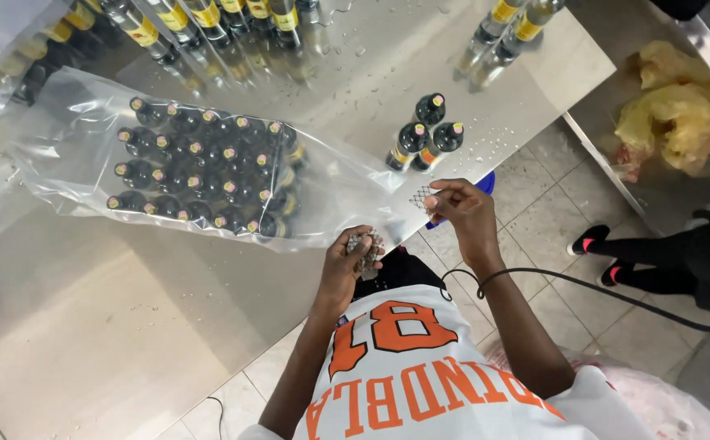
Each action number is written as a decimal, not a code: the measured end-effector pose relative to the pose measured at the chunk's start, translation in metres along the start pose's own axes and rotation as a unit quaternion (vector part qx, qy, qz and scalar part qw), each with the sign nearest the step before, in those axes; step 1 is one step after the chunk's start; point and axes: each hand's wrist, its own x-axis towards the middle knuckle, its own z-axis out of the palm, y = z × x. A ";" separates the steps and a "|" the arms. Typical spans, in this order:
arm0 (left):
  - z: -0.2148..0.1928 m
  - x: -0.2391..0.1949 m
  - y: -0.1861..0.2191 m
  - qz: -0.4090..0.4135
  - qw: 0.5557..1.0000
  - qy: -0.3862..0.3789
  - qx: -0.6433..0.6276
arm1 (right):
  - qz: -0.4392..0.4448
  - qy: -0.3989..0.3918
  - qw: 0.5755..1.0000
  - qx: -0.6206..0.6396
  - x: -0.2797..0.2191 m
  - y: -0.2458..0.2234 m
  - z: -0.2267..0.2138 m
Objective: The person applies small round stickers to the caps of multiple dark glass bottles arranged on a stainless steel table. They peel stickers from a roll, place them on bottle caps, and occasionally move bottles aside. Another person in a white coat is visible nearby, also handling bottles and labels.
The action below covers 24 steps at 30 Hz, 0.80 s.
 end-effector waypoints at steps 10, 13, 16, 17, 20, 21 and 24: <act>0.045 0.042 0.018 0.063 0.994 0.054 -0.071 | 0.018 -0.215 0.975 -0.044 0.110 -0.033 0.022; 0.064 0.058 0.023 0.072 0.994 0.061 -0.060 | 0.022 -0.281 0.958 -0.057 0.132 -0.037 0.022; 0.093 0.065 0.038 0.070 0.993 0.076 -0.054 | -0.025 -0.344 0.931 -0.118 0.149 -0.055 0.025; 0.102 0.066 0.041 0.068 0.992 0.087 -0.056 | -0.061 -0.373 0.911 -0.163 0.152 -0.062 0.027; 0.133 0.058 0.080 0.097 0.981 0.159 -0.047 | -0.148 -0.384 0.892 -0.187 0.157 -0.066 0.029; 0.132 0.056 0.071 0.089 0.982 0.161 -0.051 | -0.139 -0.384 0.893 -0.189 0.148 -0.066 0.028; 0.124 0.051 0.059 0.092 0.971 0.222 0.023 | -0.169 -0.398 0.882 -0.189 0.130 -0.064 0.030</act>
